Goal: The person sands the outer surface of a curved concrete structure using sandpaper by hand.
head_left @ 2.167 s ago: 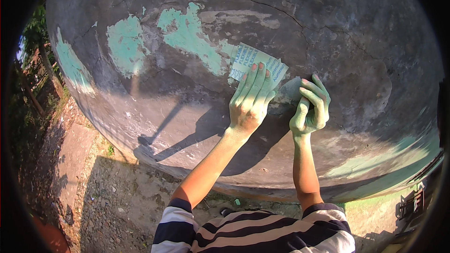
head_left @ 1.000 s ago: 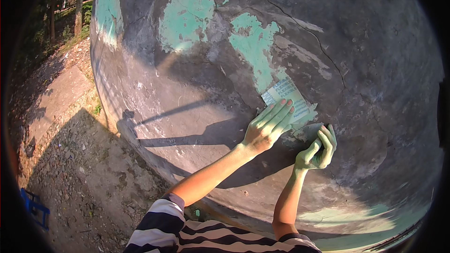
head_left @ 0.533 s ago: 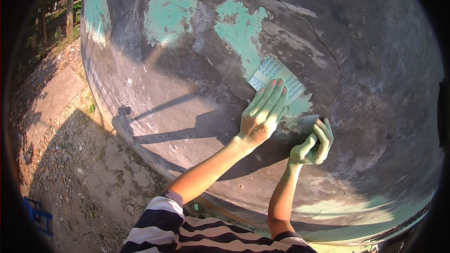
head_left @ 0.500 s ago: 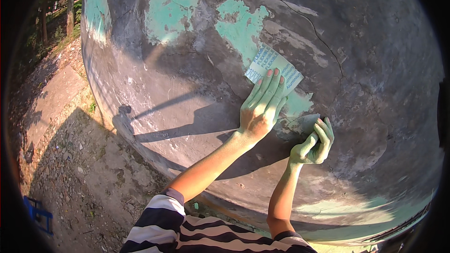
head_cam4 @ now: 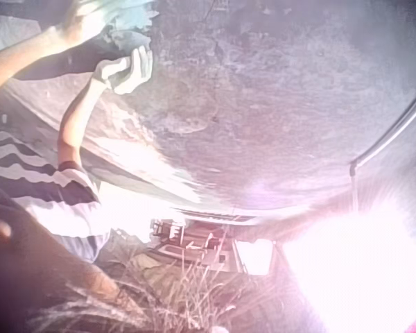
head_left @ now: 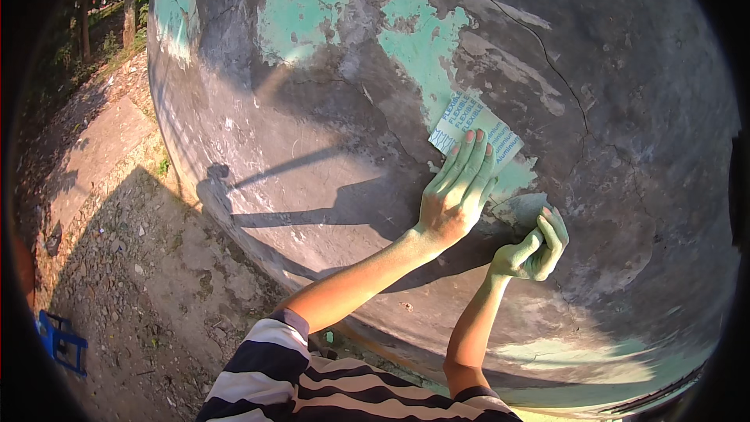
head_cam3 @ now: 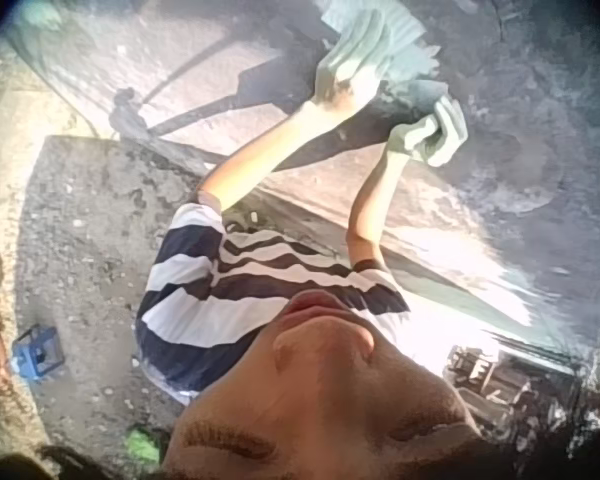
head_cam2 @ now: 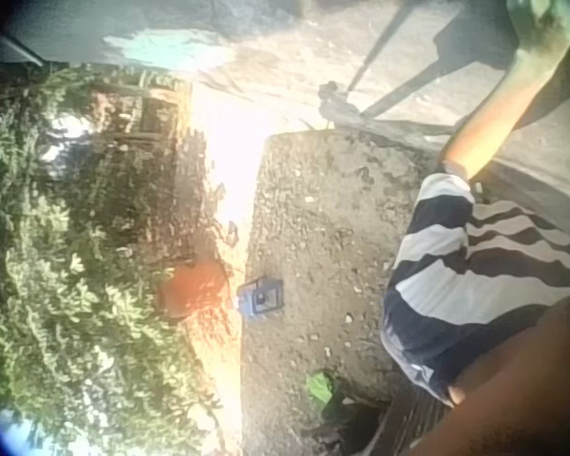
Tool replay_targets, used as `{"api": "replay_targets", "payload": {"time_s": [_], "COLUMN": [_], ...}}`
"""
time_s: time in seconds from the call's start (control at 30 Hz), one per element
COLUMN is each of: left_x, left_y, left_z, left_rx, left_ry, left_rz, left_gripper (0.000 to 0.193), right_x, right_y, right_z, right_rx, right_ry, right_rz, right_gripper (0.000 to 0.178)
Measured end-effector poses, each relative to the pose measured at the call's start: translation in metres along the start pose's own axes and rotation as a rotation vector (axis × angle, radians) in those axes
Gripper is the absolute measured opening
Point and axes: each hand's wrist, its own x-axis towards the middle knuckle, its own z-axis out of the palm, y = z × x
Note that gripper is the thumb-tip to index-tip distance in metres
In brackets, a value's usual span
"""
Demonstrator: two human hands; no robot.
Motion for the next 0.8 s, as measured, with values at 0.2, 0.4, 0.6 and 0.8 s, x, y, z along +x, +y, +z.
{"api": "replay_targets", "payload": {"time_s": [0.2, 0.4, 0.6, 0.8], "left_x": [-0.055, -0.013, -0.066, 0.008], "left_y": [0.014, -0.002, 0.011, -0.022], "left_z": [-0.004, -0.005, -0.005, -0.010], "left_rx": [-0.098, -0.013, -0.091, -0.020], "left_ry": [-0.232, -0.045, -0.221, 0.035], "left_rz": [0.142, -0.002, 0.176, -0.020], "left_gripper": [0.042, 0.047, 0.037, 0.048], "right_x": [-0.004, -0.004, -0.005, -0.001], "right_y": [0.002, 0.004, 0.002, -0.006], "right_z": [-0.001, -0.001, -0.001, -0.006], "right_rx": [-0.002, -0.010, 0.014, 0.066], "right_ry": [0.046, 0.037, 0.029, 0.063], "right_rz": [0.031, 0.003, 0.010, 0.049], "right_gripper": [0.017, 0.025, 0.016, 0.017]}}
